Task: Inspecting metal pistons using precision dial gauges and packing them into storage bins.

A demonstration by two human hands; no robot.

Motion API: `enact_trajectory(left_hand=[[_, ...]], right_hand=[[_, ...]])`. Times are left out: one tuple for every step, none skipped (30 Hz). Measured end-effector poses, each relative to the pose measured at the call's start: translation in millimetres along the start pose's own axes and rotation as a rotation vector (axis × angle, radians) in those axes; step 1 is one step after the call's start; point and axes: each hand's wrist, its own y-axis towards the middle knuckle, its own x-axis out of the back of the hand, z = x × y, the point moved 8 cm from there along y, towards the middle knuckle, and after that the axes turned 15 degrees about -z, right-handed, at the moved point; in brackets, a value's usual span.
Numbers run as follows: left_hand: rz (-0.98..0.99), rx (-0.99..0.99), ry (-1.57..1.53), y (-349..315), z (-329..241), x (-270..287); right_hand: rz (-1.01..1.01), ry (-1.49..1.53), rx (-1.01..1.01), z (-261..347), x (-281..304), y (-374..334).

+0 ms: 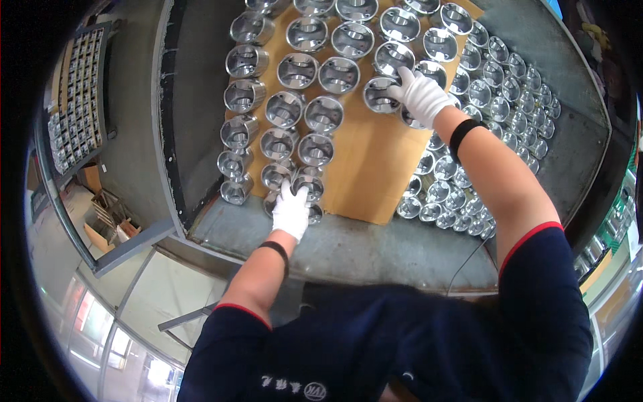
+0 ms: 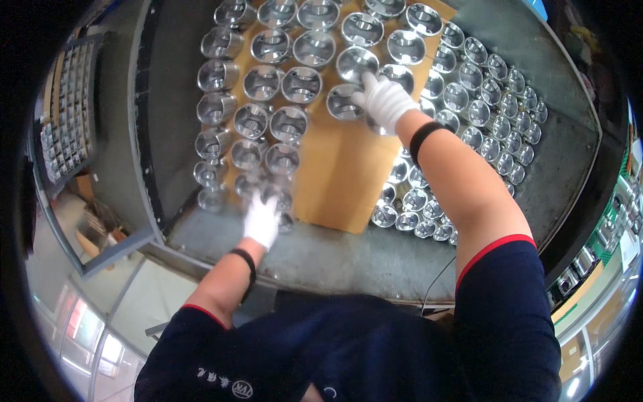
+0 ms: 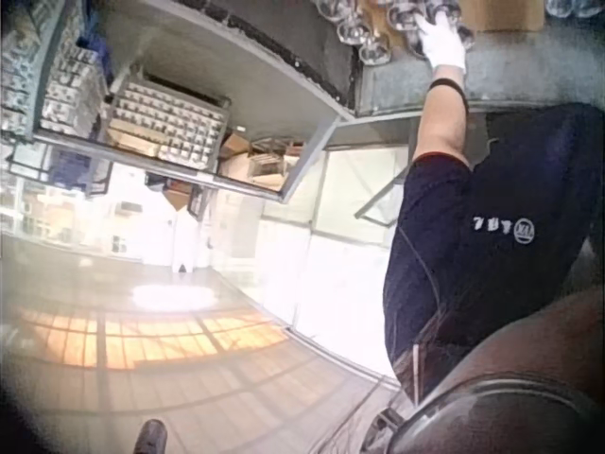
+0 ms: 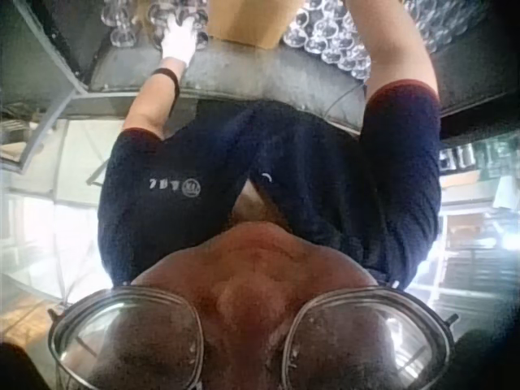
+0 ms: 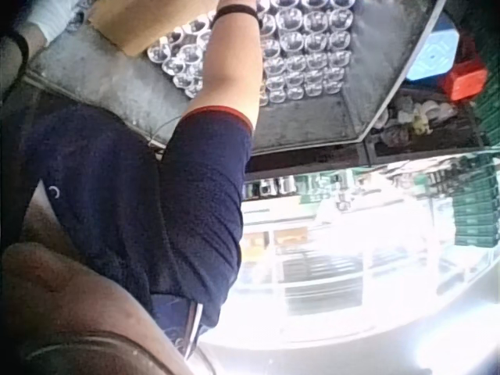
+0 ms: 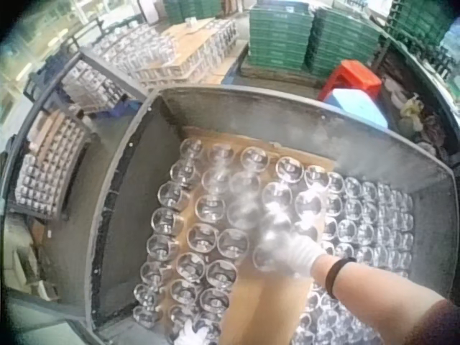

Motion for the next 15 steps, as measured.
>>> enact_trajectory(left_hand=[[-0.001,-0.005,0.007,-1.1,-2.6,-1.7],[-0.028,0.025,-0.014,-2.2,-3.0,-3.0],[-0.055,0.053,-0.035,-2.6,-2.9,-3.0],[-0.058,0.043,-0.03,-2.5,-5.1,-3.3],[-0.061,0.056,-0.024,-2.5,-5.6,-3.7],[-0.064,0.067,-0.019,-2.4,-6.3,-4.0],[-0.065,0.048,-0.017,-1.1,-10.2,-2.8],[-0.043,0.04,-0.018,-0.1,-11.1,-0.8],[-0.02,0.028,-0.02,1.1,-12.9,0.6],[-0.027,0.0,-0.019,4.0,-17.3,4.3],[-0.009,0.036,-0.011,3.0,-13.3,5.4],[0.009,0.068,-0.006,2.6,-10.1,5.9],[-0.017,0.081,-0.045,2.1,-4.6,5.5],[-0.022,0.055,-0.041,0.7,-6.3,11.3],[-0.003,0.032,-0.012,-0.7,-10.3,17.3]], right_hand=[[0.032,0.037,-0.015,0.5,4.6,0.0],[0.063,0.072,-0.03,0.3,6.5,-2.0],[0.058,0.084,-0.025,0.8,0.0,-5.1],[0.052,0.084,-0.035,2.8,0.3,-9.1],[0.065,0.099,-0.084,3.8,-1.1,-15.1],[0.077,0.114,-0.135,4.3,-1.8,-24.3],[0.022,0.142,-0.15,6.3,-3.0,-38.2],[0.043,0.444,-0.46,-1.5,-4.1,-56.6],[-0.124,0.521,-0.462,4.3,4.0,-78.0],[-0.299,0.588,-0.466,8.5,16.5,-103.5],[-0.074,0.532,-0.471,20.3,13.9,-122.6],[0.151,0.472,-0.478,30.5,14.9,-146.8],[0.164,0.605,-0.522,37.2,26.9,-173.3],[0.177,0.742,-0.564,43.0,34.2,-207.0],[0.08,0.855,-0.609,46.8,48.9,-241.4]])
